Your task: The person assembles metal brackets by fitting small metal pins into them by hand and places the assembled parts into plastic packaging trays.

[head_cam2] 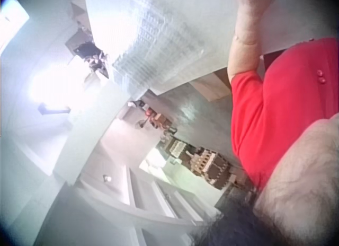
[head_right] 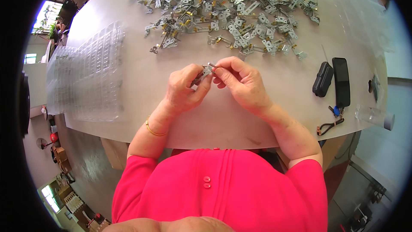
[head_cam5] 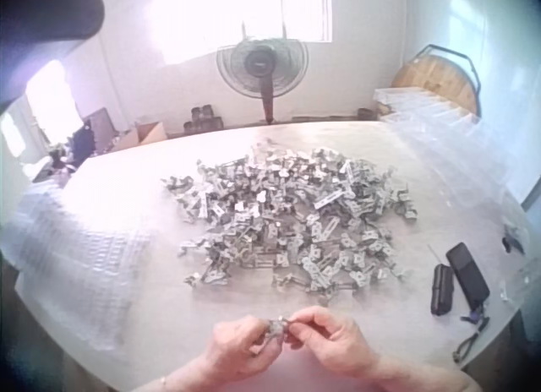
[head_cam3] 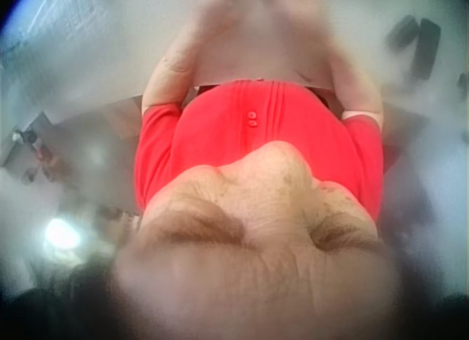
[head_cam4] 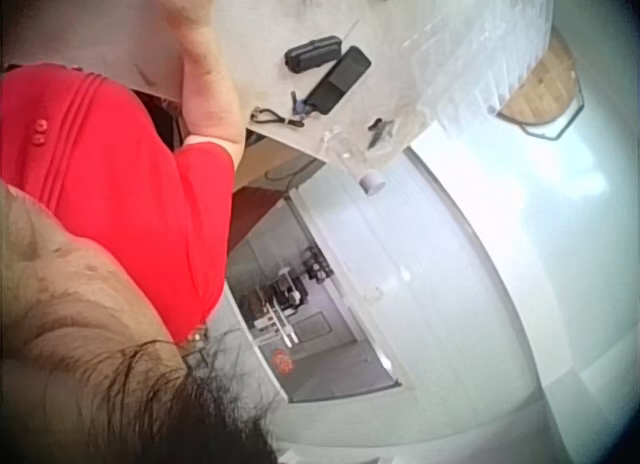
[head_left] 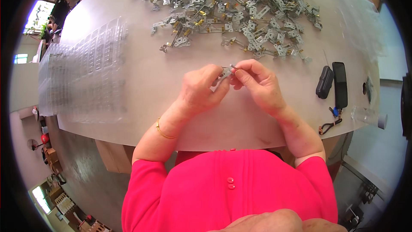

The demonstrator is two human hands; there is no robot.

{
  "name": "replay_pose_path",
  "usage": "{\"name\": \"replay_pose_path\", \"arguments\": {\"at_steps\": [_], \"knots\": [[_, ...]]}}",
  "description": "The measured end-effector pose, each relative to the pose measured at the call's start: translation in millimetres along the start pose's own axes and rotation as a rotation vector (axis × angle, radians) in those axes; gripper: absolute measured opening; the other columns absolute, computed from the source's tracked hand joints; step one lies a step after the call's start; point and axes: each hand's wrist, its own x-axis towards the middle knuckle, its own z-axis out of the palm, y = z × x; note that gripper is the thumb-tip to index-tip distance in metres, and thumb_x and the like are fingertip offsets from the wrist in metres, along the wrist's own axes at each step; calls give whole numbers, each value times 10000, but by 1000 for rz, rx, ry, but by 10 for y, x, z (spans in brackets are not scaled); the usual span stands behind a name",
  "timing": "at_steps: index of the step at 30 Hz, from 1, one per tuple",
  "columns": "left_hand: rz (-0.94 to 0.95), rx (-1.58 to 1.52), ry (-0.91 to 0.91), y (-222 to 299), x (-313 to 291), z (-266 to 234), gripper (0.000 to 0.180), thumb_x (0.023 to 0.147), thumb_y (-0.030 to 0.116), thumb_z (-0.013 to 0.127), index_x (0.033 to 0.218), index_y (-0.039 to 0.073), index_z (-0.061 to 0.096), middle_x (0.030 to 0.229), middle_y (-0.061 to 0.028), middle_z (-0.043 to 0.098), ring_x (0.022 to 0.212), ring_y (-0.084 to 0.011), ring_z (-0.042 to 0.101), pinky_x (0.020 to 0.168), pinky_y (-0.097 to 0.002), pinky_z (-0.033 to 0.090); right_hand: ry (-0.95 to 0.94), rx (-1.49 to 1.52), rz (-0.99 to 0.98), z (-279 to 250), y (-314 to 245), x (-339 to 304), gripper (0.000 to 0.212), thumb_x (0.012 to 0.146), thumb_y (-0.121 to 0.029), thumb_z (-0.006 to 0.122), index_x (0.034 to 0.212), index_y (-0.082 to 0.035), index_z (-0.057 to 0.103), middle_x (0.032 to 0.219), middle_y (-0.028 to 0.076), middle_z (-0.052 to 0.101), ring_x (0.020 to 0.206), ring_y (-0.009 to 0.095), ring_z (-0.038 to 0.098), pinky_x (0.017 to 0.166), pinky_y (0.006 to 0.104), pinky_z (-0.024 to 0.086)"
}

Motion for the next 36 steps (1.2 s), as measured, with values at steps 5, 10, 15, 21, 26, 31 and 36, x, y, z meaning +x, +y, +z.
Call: {"name": "replay_pose_path", "arguments": {"at_steps": [5,10,15,21,26,31,36], "knots": [[-37,-168,-107,-29,45,-119,174,875,136,654,958,-18,654,688,-104,585,544,-163,545,534,-291,430,42,25,-32,-35,21,11,120,1008,-68,601,1114,-26,637,982,18,673,857,93,643,789,262,551],[-279,-390,-321,-38,62,-233,256,930,185,602,1046,-33,668,771,-74,657,632,-105,574,592,-260,461,48,4,-107,-89,-26,36,112,1000,-72,615,1102,-28,633,967,17,662,853,101,643,801,266,556],[-405,-545,-302,-11,22,-103,225,982,141,567,1109,-30,638,814,-38,676,675,-72,588,614,-235,484,183,-332,-347,-111,-31,67,98,968,-50,652,1065,-34,650,931,29,658,790,85,611,713,261,521],[-319,-340,-132,-71,-46,-59,207,947,56,642,1138,-15,604,802,-25,650,673,-58,576,594,-223,477,159,-573,-366,29,-64,4,85,915,-17,687,994,-38,662,772,52,637,622,118,571,556,277,455],[-155,-150,-89,-26,-5,-21,254,895,46,698,1129,-2,608,752,-28,616,609,-77,567,555,-238,461,172,-623,-352,12,-59,-13,102,889,-2,702,973,-37,654,746,89,640,578,158,570,530,298,453],[-10,9,-63,-57,-11,23,281,857,29,715,1117,2,612,735,-46,614,538,-137,574,515,-271,466,69,-629,-383,38,-71,-28,89,898,-4,686,977,-29,656,737,105,633,581,188,588,543,315,465],[44,77,-63,-63,-19,33,294,825,16,717,1099,2,611,730,-55,614,522,-159,581,500,-287,475,96,-614,-316,34,-96,-17,98,888,14,677,973,-29,660,762,135,644,608,255,611,574,336,486]]}}
